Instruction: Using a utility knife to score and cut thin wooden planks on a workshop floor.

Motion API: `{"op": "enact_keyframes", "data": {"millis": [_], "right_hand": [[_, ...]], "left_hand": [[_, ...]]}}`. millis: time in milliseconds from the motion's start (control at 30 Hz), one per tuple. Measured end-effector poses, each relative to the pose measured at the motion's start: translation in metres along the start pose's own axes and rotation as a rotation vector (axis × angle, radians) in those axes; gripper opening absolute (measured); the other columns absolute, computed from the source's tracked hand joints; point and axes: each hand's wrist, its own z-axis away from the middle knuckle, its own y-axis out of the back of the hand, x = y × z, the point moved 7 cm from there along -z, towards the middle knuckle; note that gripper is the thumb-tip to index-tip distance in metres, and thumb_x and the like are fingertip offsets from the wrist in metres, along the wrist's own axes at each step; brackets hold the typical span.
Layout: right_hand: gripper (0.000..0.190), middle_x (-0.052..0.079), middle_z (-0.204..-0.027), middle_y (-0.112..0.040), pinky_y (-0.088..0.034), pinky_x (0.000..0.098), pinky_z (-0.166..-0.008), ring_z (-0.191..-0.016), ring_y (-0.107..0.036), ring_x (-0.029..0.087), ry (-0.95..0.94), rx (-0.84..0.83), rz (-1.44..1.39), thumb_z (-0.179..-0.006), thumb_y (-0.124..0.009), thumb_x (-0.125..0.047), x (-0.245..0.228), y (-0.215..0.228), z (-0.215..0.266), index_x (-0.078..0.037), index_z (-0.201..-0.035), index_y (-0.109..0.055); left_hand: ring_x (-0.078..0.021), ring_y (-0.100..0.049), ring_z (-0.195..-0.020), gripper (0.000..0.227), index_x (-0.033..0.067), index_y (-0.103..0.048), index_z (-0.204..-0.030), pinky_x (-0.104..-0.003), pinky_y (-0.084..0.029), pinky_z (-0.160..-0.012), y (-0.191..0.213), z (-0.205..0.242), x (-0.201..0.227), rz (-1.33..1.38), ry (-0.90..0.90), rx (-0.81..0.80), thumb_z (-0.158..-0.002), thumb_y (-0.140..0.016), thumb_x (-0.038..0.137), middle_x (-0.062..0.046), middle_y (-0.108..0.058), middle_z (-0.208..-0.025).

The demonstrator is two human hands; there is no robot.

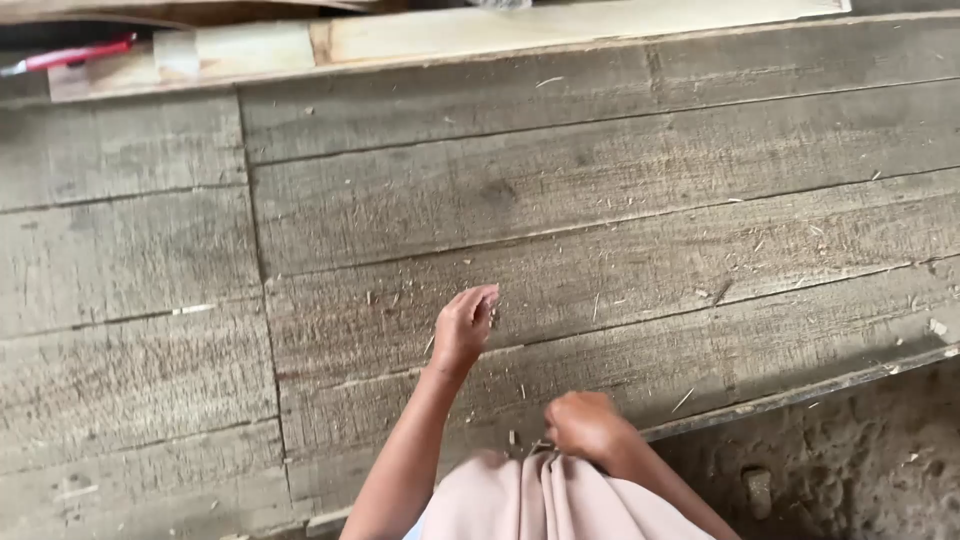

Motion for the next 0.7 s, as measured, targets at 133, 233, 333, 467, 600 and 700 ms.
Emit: {"op": "enact_keyframes", "data": {"millis": [133,233,333,467,600,700], "right_hand": [[0.017,0.013,-0.096,-0.068,-0.056,0.0514,-0.076,-0.091,-0.069,0.035,0.228,0.442,-0.15,-0.101,-0.06,-0.025,-0.002,0.073,-0.016,-0.01,-0.103,-0.068],[0.018,0.006,-0.106,-0.071,-0.055,0.0508,-0.075,-0.102,-0.069,0.031,0.237,0.55,-0.174,-0.101,-0.058,-0.029,0.003,0.149,-0.014,-0.018,-0.105,-0.071],[0.023,0.008,-0.108,-0.072,-0.059,0.0471,-0.088,-0.108,-0.069,0.031,0.154,0.467,-0.229,-0.101,-0.054,-0.022,0.014,0.226,-0.008,-0.014,-0.111,-0.072],[0.027,0.01,-0.114,-0.075,-0.06,0.0425,-0.09,-0.108,-0.071,0.03,0.194,0.691,-0.563,-0.099,-0.061,-0.021,0.049,0.324,-0.028,-0.017,-0.123,-0.072],[0.031,0.005,-0.109,-0.078,-0.058,0.0362,-0.088,-0.098,-0.069,0.016,0.246,0.864,-1.126,-0.094,-0.072,-0.028,0.097,0.393,-0.086,-0.018,-0.122,-0.074],[0.039,0.008,-0.117,-0.071,-0.057,0.0346,-0.092,-0.106,-0.066,0.019,0.329,0.827,-1.602,-0.096,-0.069,-0.024,0.123,0.421,-0.173,-0.01,-0.132,-0.064]], "left_hand": [[-0.0218,-0.072,-0.103,0.024,0.0089,-0.074,-0.114,-0.036,-0.056,-0.09,-0.018,-0.044,-0.001,0.011,0.014,0.003,-0.097,-0.059,0.003,-0.005,-0.078,-0.11],[-0.0194,-0.072,-0.099,0.023,0.0102,-0.074,-0.107,-0.033,-0.052,-0.088,-0.022,-0.086,0.009,0.089,0.105,-0.028,-0.097,-0.054,0.008,-0.002,-0.077,-0.106],[-0.035,-0.071,-0.106,0.019,0.0033,-0.076,-0.111,-0.046,-0.054,-0.096,-0.019,-0.131,0.011,0.223,0.253,-0.013,-0.099,-0.062,0.007,-0.019,-0.076,-0.108],[-0.0336,-0.066,-0.123,0.034,0.008,-0.066,-0.134,-0.05,-0.049,-0.108,-0.022,-0.189,-0.01,0.433,0.578,-0.046,-0.102,-0.06,0.016,-0.018,-0.071,-0.13],[-0.0515,-0.049,-0.136,0.048,0.0006,-0.046,-0.149,-0.063,-0.039,-0.114,-0.024,-0.253,-0.034,0.682,0.656,0.077,-0.105,-0.055,0.017,-0.03,-0.051,-0.15],[-0.052,-0.044,-0.14,0.05,-0.0004,-0.04,-0.152,-0.063,-0.034,-0.116,-0.025,-0.294,-0.055,0.797,0.673,0.16,-0.105,-0.052,0.014,-0.029,-0.044,-0.156]]}}
